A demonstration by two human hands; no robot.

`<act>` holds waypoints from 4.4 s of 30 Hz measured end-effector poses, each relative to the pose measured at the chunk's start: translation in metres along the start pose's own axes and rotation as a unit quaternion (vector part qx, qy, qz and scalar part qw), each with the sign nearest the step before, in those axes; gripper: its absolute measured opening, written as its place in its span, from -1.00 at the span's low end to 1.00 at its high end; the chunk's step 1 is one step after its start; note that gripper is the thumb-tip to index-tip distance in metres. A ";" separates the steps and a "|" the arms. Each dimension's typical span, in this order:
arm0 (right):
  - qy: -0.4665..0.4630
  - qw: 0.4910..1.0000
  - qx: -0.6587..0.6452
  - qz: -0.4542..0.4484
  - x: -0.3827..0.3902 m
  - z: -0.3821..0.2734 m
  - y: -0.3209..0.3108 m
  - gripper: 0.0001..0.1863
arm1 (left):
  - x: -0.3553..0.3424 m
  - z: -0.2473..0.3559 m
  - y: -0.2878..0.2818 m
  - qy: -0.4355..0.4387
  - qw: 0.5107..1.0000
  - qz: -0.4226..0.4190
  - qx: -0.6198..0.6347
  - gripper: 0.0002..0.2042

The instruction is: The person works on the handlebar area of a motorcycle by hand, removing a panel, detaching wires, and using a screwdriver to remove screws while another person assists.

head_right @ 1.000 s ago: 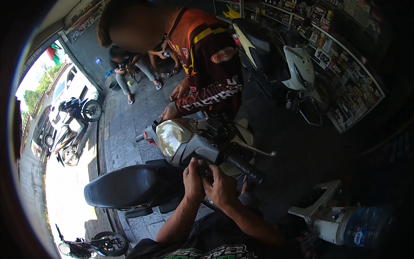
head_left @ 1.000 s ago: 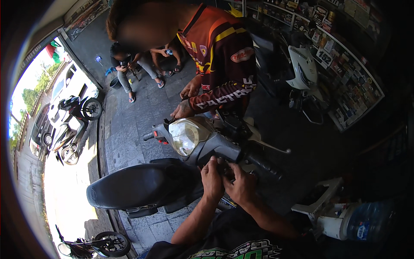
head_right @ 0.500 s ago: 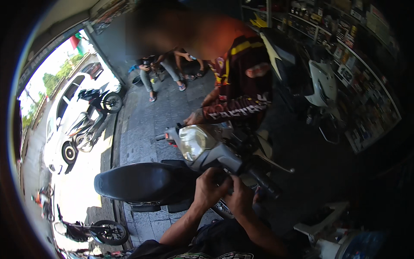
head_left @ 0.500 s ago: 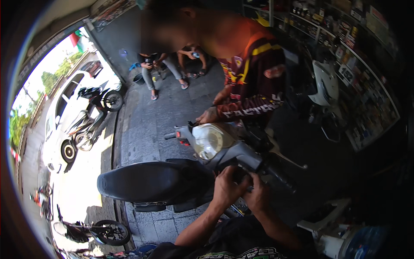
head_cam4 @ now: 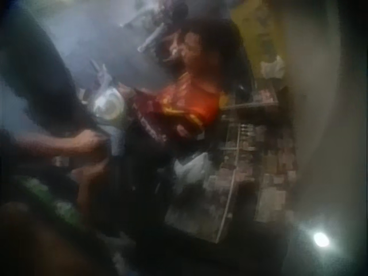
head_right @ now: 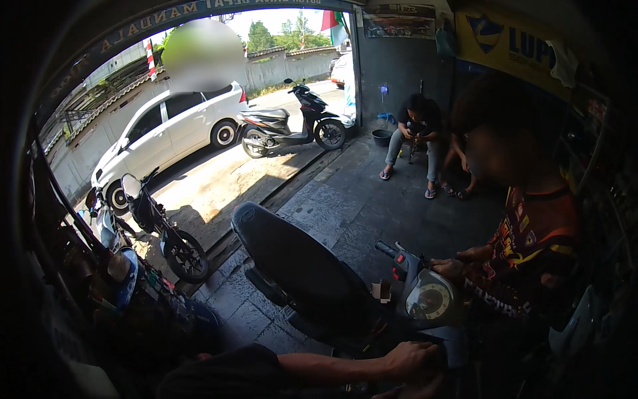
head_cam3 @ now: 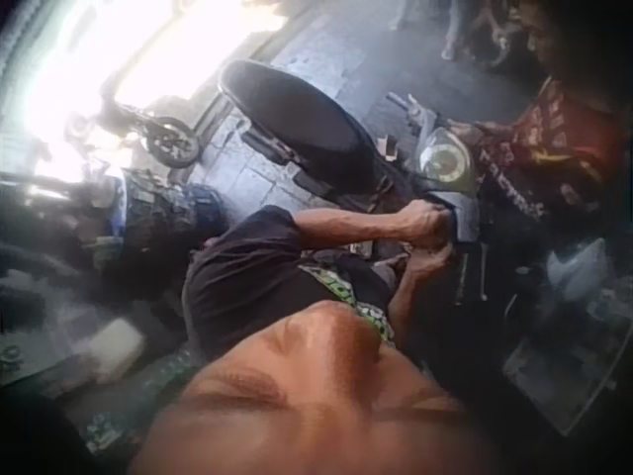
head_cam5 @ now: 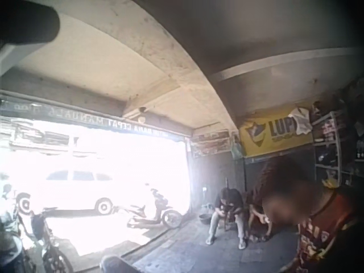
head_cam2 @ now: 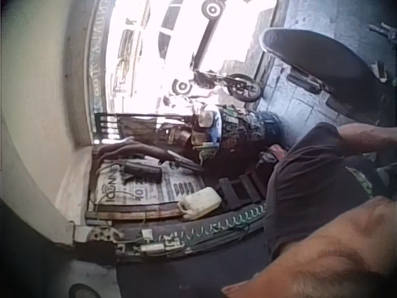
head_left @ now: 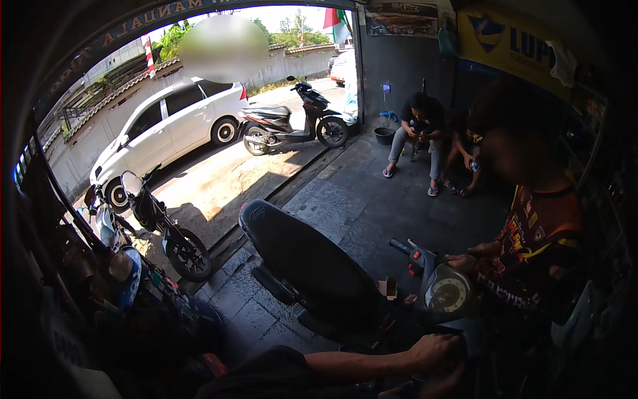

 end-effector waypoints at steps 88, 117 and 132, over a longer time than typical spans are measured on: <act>0.108 0.985 -0.059 -0.124 -0.055 -0.081 -0.016 -0.60 | 0.084 -0.214 0.115 -0.565 0.605 -0.184 0.530 -0.47; 0.050 0.979 -0.160 -0.119 -0.037 -0.066 0.000 -0.52 | 0.048 -0.175 0.078 -0.556 0.731 -0.236 0.318 -0.58; 0.060 0.960 -0.138 -0.237 -0.062 -0.063 -0.016 -0.60 | 0.041 -0.177 0.084 -0.202 0.912 -0.317 0.166 -0.65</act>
Point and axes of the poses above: each hand's wrist, its own x-axis away from the middle knuckle, its own y-axis out of the palm, z = x × y, the point moved 3 cm from there along -x, towards the middle knuckle, and after that the axes turned 15 degrees about z, right-handed, at the moved point
